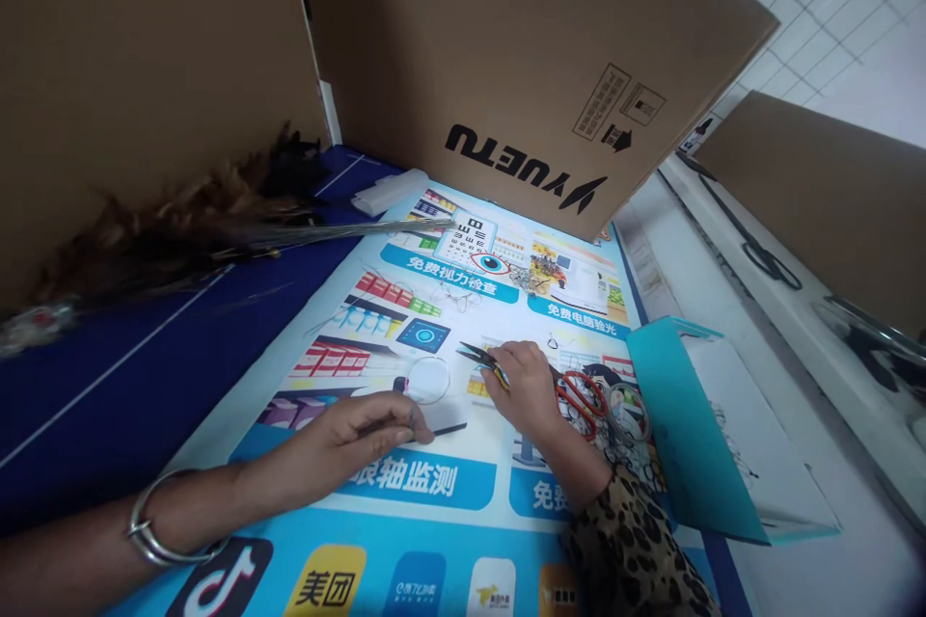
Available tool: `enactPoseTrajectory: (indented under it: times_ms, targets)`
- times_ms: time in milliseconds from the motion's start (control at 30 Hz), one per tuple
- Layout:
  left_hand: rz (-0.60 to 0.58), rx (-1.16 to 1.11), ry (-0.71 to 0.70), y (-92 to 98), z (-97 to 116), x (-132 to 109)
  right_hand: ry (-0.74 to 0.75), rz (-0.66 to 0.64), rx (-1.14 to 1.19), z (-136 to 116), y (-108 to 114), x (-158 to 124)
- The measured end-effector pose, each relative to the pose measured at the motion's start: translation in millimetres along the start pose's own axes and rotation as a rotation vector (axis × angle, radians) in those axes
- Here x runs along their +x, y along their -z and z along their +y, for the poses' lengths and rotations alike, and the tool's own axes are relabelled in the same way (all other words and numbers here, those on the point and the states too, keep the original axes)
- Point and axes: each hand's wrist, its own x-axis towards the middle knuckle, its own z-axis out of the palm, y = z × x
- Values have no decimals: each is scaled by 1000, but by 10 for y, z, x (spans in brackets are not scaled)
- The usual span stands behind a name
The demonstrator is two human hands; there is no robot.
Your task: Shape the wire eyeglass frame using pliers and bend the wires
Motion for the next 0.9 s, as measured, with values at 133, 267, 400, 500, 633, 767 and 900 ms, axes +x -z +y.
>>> enactPoseTrajectory:
  times_ms: [133,267,400,500,633,767,900]
  targets:
    - [-53,83,0,-40,-55,15,-8,-9,2,-13,8,-2]
    - [-7,189,-53,-66,-136,13,-20,-24,-8,-24,19,0]
    - [0,287,-103,-70,-198,37,-34,-68,-39,-60,50,11]
    - [-2,298,-96,-74,-199,50,-45,-97,-76,-103,74,25]
    - [17,329,-148,-93,-210,47,-51,-104,-124,-138,93,35]
    - [63,382,-233,-113,-266,20,-7,-22,-78,-139,108,9]
    - [90,443,-306,-114,-281,-12,109,118,186,-208,119,-48]
